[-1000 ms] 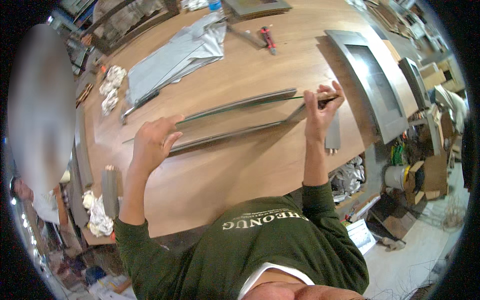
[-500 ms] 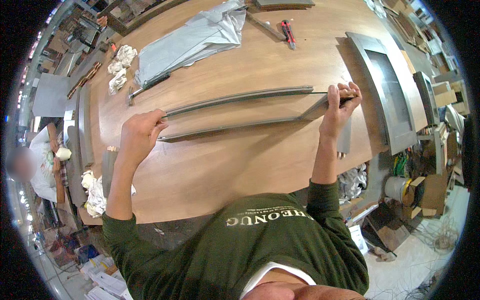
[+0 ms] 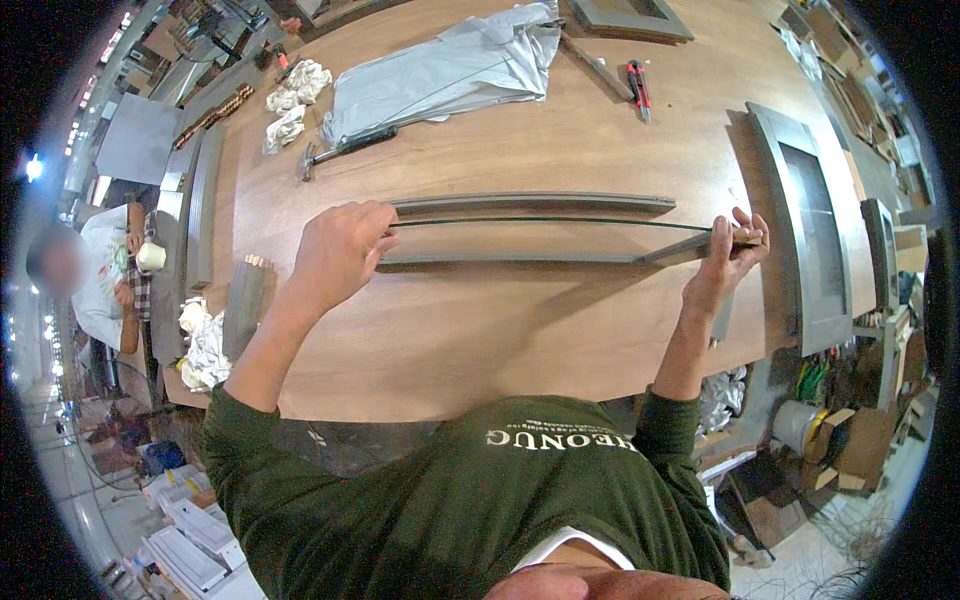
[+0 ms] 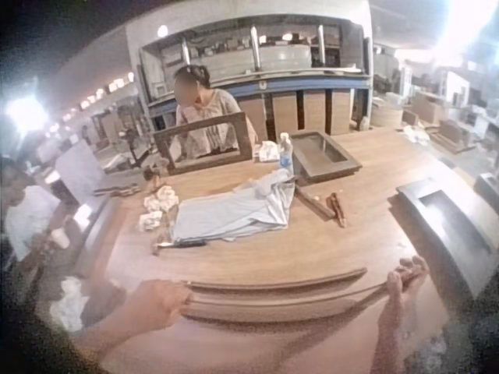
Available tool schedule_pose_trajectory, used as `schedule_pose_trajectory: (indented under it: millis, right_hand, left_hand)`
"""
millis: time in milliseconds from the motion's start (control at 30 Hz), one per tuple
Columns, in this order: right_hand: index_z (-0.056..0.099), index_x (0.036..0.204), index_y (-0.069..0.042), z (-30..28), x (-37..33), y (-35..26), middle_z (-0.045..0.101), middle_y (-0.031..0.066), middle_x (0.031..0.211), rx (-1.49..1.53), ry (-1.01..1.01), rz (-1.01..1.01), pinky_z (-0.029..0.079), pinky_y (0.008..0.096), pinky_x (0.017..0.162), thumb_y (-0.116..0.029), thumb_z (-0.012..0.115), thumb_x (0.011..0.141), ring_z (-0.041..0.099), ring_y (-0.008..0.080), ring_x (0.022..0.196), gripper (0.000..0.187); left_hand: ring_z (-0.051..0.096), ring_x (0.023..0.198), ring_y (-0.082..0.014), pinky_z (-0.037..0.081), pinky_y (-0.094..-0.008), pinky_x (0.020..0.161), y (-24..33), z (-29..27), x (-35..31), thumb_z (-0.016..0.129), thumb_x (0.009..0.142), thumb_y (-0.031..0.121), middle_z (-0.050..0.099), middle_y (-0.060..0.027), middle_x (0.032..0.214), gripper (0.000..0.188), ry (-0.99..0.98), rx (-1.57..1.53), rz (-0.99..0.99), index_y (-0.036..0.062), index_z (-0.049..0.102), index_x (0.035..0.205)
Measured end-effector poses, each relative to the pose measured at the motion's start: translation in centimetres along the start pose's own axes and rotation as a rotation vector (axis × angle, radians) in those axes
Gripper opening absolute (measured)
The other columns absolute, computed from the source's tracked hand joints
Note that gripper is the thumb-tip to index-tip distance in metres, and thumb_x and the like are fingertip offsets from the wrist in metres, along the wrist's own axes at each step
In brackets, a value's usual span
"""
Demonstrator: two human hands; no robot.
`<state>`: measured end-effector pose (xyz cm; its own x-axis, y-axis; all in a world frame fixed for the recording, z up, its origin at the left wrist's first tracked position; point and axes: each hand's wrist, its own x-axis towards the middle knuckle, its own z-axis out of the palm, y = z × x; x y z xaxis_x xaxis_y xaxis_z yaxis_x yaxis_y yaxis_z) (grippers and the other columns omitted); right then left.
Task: The person assembles wooden frames by fitting together grey pieces with dowels and wiping the finished joints with a white cloth.
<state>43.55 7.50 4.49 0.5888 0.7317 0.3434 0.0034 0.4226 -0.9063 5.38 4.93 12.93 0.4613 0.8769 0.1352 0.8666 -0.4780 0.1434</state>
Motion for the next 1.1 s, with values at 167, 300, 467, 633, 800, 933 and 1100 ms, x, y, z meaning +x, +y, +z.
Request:
schedule_pose_trajectory:
  millis: [167,300,467,633,800,933,1100]
  right_hand:
    - [0.033,0.117,-0.007,0.3,0.3,0.8,0.041,0.0032,0.097,-0.078,-0.002,-0.016,0.039,0.0266,0.085,-0.017,0.065,0.082,0.043,0.0105,0.088,0.048]
    - [0.038,0.108,-0.007,0.8,1.1,0.5,0.039,-0.0006,0.089,-0.030,-0.026,0.053,0.039,0.0264,0.087,-0.022,0.066,0.081,0.041,0.0089,0.084,0.042]
    - [0.040,0.104,-0.009,-1.5,4.4,1.1,0.038,-0.0012,0.084,-0.148,0.007,-0.067,0.034,0.0293,0.080,-0.032,0.066,0.078,0.039,0.0110,0.080,0.044]
    - [0.042,0.109,-0.006,-2.9,7.2,4.1,0.041,0.0046,0.102,-0.317,0.095,-0.101,0.035,0.0304,0.087,-0.025,0.060,0.084,0.043,0.0152,0.094,0.036]
    - [0.041,0.097,-0.006,1.3,6.4,4.9,0.036,0.0016,0.083,-0.523,-0.060,-0.186,0.036,0.0296,0.075,-0.027,0.061,0.083,0.037,0.0150,0.077,0.032]
    - [0.041,0.087,-0.005,3.4,4.0,0.2,0.044,0.0053,0.073,-0.289,0.061,-0.067,0.041,0.0322,0.061,-0.028,0.070,0.074,0.045,0.0165,0.066,0.039]
    - [0.039,0.096,-0.005,1.0,3.7,0.3,0.045,0.0062,0.072,-0.457,0.086,-0.116,0.041,0.0332,0.061,-0.033,0.069,0.073,0.046,0.0180,0.066,0.047]
  left_hand:
    - [0.057,0.074,-0.0264,0.043,-0.0373,0.068,0.5,1.3,-0.2,0.067,0.070,0.013,0.057,-0.0075,0.075,0.020,0.151,0.046,-0.055,0.0066,0.054,0.085]
    - [0.058,0.074,-0.0223,0.042,-0.0334,0.066,0.2,-0.1,-0.1,0.065,0.074,0.014,0.059,-0.0062,0.083,0.019,0.252,-0.077,0.010,0.0052,0.055,0.087]
    - [0.055,0.060,-0.0120,0.043,-0.0244,0.057,-5.4,-0.2,-4.9,0.060,0.082,0.023,0.061,-0.0048,0.076,0.020,0.594,-0.734,-0.496,0.0033,0.061,0.079]
    - [0.054,0.054,-0.0084,0.045,-0.0227,0.050,2.3,7.6,-7.1,0.048,0.075,0.004,0.063,-0.0042,0.071,0.019,-0.337,-1.062,-0.395,0.0035,0.066,0.081]
    - [0.055,0.099,-0.0290,0.046,-0.0349,0.081,16.7,19.0,0.5,0.056,0.084,0.030,0.053,-0.0152,0.117,0.033,-0.593,-0.762,0.209,0.0066,0.058,0.107]
    - [0.030,0.122,-0.0319,0.027,-0.0424,0.099,26.1,20.0,6.5,0.052,0.084,0.039,0.028,-0.0171,0.137,0.053,-0.467,-0.553,0.459,0.0128,0.038,0.129]
    - [-0.006,0.135,-0.0348,-0.003,-0.0577,0.105,37.0,24.7,15.9,0.033,0.085,0.061,-0.002,-0.0118,0.148,0.070,-0.330,-0.266,0.631,0.0226,0.016,0.142]
